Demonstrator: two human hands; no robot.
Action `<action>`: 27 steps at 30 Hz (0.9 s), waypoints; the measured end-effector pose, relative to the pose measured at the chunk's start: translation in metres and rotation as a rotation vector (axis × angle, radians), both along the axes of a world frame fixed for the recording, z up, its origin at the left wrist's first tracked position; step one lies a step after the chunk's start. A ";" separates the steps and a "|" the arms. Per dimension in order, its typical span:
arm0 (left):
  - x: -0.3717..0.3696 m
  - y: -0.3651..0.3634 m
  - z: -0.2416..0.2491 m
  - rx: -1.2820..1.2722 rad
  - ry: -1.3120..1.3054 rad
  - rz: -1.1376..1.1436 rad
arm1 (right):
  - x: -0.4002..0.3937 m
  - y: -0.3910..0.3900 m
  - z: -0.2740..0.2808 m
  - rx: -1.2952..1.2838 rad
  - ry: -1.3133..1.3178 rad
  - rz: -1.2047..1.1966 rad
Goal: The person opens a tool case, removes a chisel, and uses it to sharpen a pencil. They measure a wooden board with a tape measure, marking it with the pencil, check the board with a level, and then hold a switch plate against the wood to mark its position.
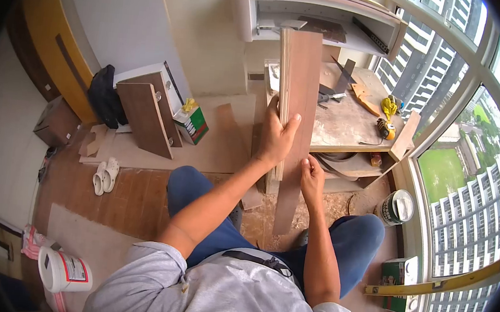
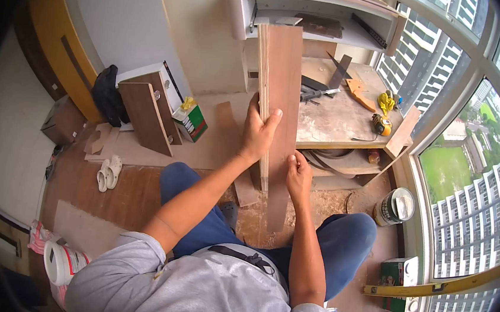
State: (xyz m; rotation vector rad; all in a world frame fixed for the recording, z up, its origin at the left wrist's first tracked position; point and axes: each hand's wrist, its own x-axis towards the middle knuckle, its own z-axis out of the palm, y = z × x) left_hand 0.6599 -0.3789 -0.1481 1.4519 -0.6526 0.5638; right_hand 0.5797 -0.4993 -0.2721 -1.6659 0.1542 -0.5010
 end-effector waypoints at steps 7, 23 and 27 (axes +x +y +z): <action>0.014 0.009 -0.042 0.107 0.449 -0.068 | -0.005 -0.006 -0.038 -0.124 0.146 -0.152; 0.023 0.030 -0.017 0.320 0.696 -0.472 | -0.013 -0.029 -0.079 -0.201 0.232 -0.050; 0.029 0.037 -0.014 0.396 0.722 -0.500 | -0.017 -0.031 -0.078 -0.078 0.111 -0.168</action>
